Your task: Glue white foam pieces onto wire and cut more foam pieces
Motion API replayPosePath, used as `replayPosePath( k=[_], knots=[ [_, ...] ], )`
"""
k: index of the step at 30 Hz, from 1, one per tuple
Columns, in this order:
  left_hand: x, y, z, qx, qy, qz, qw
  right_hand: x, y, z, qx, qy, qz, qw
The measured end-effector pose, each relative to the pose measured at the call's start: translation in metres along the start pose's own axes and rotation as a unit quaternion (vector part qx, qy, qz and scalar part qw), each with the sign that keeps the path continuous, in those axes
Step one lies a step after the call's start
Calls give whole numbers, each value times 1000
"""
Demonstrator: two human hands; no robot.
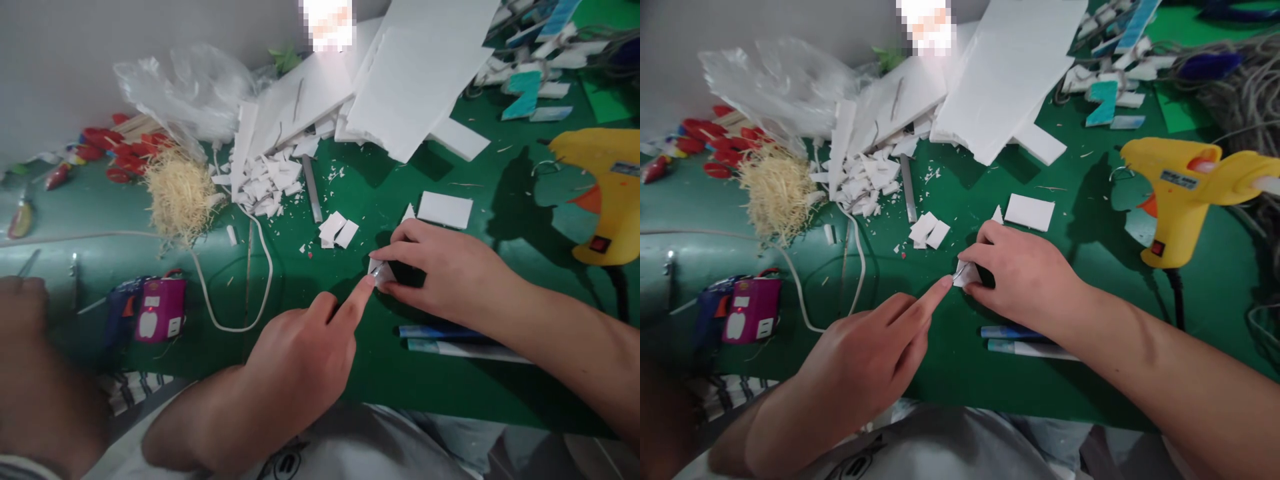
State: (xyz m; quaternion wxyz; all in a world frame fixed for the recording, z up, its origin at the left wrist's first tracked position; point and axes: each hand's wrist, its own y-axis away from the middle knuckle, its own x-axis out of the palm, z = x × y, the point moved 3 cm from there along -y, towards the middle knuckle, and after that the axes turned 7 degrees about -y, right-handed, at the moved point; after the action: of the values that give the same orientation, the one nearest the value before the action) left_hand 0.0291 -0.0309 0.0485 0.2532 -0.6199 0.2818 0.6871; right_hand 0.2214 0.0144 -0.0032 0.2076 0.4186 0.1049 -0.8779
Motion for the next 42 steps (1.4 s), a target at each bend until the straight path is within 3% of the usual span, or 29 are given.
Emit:
replayPosePath(
  k=[13, 42],
  knots=[
    [-1, -3, 4, -2, 2, 27, 1000, 1, -1, -1, 21, -14, 0, 1000],
    [1, 2, 4, -8, 28, 28, 999, 1, -1, 4, 18, -4, -20, 1000]
  ],
)
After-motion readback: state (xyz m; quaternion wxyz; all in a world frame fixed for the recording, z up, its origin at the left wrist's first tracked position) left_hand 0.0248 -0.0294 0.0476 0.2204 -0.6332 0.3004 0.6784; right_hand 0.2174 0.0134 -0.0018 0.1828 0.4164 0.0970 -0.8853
